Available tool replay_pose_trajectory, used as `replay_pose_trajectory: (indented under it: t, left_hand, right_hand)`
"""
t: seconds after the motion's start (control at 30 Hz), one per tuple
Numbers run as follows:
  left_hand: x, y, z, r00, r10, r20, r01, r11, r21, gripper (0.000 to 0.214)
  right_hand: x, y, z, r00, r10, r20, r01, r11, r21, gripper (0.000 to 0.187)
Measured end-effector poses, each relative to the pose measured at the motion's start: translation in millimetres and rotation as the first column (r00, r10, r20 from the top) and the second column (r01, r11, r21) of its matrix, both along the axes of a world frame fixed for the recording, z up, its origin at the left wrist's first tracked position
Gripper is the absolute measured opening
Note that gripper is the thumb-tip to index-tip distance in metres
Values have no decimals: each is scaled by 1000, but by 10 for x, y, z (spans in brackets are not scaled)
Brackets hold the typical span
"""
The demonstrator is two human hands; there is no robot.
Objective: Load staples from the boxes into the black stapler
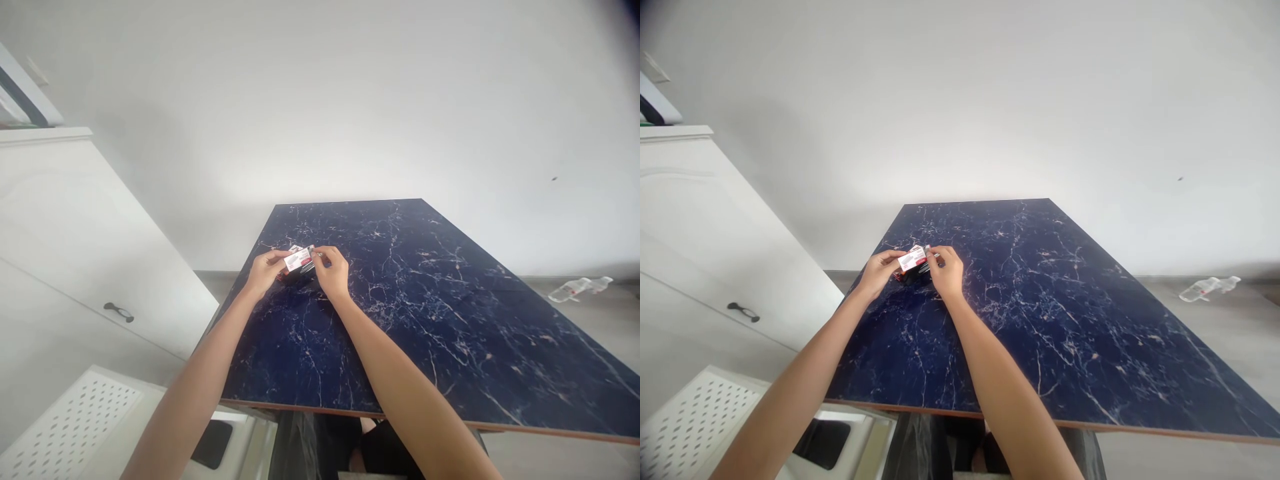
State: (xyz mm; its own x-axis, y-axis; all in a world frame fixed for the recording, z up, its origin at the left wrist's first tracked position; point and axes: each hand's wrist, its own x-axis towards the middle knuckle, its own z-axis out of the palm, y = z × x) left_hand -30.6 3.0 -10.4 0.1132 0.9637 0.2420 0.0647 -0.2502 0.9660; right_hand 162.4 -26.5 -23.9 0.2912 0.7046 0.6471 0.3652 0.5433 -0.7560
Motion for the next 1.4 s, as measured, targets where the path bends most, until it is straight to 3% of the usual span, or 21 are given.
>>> replay_pose_trajectory:
  t: [0.37, 0.67, 0.83, 1.0, 1.13, 1.4]
  left_hand:
    - [43, 31, -22, 956, 12, 292, 38, 986, -165, 31]
    - [48, -23, 50, 942, -35, 334, 110, 972, -209, 25]
    - [52, -9, 50, 942, -19, 334, 89, 977, -196, 25]
    - [59, -16, 58, 948, -1, 319, 62, 982, -179, 25]
    - [62, -21, 50, 951, -12, 310, 60, 987, -146, 28]
    - [60, -23, 59, 940, 0, 342, 50, 989, -138, 28]
  right_hand:
    - [-30, -38, -3, 998, 62, 33, -61, 998, -22, 26]
    - [-52, -31, -19, 994, 89, 68, -87, 996, -36, 30]
    - [-56, -31, -32, 992, 85, 93, -80, 995, -59, 40]
    - [-66, -40, -36, 983, 89, 164, -78, 994, -70, 28]
    - [-68, -44, -22, 980, 68, 186, -52, 995, -90, 46]
    - [-62, -32, -26, 976, 73, 205, -52, 993, -107, 48]
